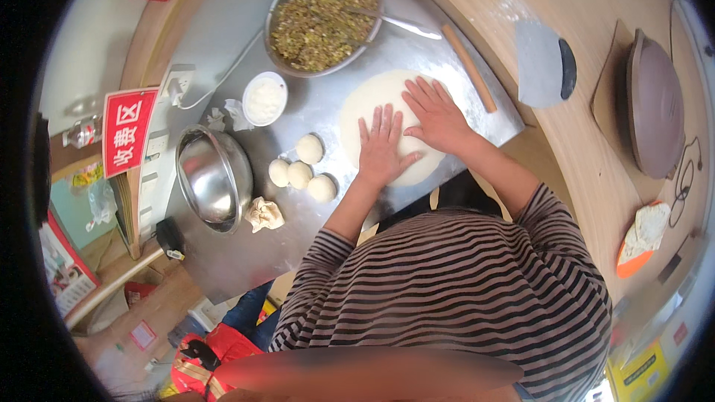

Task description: The person rolls dough balls into flat circles, spreads a green filling on one half, folds the dough into a half-moon shape, and seals the edges. The pies are then placed into an electric grill to cook.

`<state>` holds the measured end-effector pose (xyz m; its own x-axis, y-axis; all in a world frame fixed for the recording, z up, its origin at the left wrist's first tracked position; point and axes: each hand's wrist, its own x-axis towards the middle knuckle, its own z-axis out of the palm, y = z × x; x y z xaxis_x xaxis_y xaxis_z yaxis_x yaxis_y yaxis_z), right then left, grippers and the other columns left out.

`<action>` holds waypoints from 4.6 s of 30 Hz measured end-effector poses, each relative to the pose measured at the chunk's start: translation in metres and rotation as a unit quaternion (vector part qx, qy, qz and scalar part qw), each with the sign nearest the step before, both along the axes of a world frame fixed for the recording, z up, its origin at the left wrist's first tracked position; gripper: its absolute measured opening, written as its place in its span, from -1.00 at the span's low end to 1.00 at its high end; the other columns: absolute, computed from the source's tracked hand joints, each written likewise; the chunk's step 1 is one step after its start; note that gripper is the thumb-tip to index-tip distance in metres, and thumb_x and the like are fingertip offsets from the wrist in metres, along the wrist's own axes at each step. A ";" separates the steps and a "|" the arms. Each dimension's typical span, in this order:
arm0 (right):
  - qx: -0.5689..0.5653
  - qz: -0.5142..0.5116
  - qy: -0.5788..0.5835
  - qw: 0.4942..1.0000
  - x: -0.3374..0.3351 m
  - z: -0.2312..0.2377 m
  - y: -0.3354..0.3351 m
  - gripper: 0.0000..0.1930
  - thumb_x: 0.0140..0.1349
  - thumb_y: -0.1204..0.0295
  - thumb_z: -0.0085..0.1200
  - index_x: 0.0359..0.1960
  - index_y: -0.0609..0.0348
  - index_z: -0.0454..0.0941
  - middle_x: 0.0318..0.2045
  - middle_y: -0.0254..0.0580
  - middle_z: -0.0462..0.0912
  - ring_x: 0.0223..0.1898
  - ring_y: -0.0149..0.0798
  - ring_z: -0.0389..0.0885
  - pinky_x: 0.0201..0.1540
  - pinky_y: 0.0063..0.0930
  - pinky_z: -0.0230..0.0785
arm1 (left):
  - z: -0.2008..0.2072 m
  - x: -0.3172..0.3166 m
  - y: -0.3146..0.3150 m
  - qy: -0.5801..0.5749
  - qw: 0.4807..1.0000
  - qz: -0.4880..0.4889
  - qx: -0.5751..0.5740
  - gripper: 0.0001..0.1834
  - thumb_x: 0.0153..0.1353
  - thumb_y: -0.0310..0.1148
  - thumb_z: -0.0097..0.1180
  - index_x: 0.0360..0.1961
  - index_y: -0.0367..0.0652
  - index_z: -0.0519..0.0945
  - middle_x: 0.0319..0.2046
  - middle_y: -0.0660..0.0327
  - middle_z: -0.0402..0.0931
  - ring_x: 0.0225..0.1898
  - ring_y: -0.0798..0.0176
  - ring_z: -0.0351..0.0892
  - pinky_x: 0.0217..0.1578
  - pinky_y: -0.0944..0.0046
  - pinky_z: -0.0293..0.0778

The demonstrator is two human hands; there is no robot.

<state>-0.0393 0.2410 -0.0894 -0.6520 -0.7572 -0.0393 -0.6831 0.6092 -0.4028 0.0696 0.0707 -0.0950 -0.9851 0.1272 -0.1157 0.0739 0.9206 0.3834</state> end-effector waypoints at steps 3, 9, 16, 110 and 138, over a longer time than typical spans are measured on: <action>-0.081 -0.062 0.046 0.994 -0.020 0.025 -0.014 -0.37 0.26 0.14 0.17 0.29 0.23 0.37 0.27 0.06 0.42 0.31 0.06 0.37 0.35 -0.08 0.23 | 0.006 0.011 -0.011 0.000 0.998 0.066 0.007 -0.01 0.11 0.17 0.24 0.41 -0.27 0.26 0.49 -0.13 0.01 0.54 -0.19 -0.13 0.42 -0.42 -0.32; -0.109 -0.075 0.086 0.988 -0.088 0.064 -0.066 -0.57 0.26 0.29 0.18 0.09 0.24 0.46 -0.19 0.06 0.57 -0.16 0.08 0.63 -0.16 -0.12 0.52 | -0.003 0.067 -0.031 0.158 0.975 0.153 0.034 -0.29 0.15 -0.04 0.26 0.20 -0.32 0.44 0.31 -0.13 0.30 0.41 -0.22 0.15 0.41 -0.30 -0.08; -0.047 0.048 0.205 0.976 -0.118 0.082 -0.104 -0.93 0.04 0.47 0.08 -0.47 0.17 0.58 -0.47 -0.08 0.63 -0.37 -0.02 0.68 -0.36 -0.13 0.53 | -0.029 0.089 -0.037 0.240 0.947 0.201 0.075 -0.40 0.16 -0.17 0.25 0.14 -0.34 0.48 0.20 -0.13 0.41 0.25 -0.24 0.35 0.29 -0.18 0.22; -0.128 0.209 0.198 0.949 -0.143 0.091 -0.136 -0.96 -0.10 0.50 0.13 -0.60 0.11 0.51 -0.53 -0.17 0.57 -0.36 -0.03 0.61 -0.30 -0.14 0.46 | -0.026 0.082 -0.040 0.256 0.942 0.198 0.091 -0.54 0.20 -0.21 0.22 0.00 -0.34 0.53 0.09 -0.11 0.48 0.14 -0.20 0.45 0.16 -0.11 0.37; 0.036 -0.079 0.028 0.996 -0.168 0.078 -0.138 -0.83 0.01 0.36 0.08 -0.46 0.07 0.72 -0.41 0.01 0.70 -0.28 0.10 0.70 -0.19 0.01 0.53 | -0.027 0.083 -0.039 0.252 0.942 0.199 0.096 -0.57 0.20 -0.22 0.22 -0.02 -0.32 0.55 0.08 -0.12 0.49 0.13 -0.21 0.46 0.17 -0.11 0.36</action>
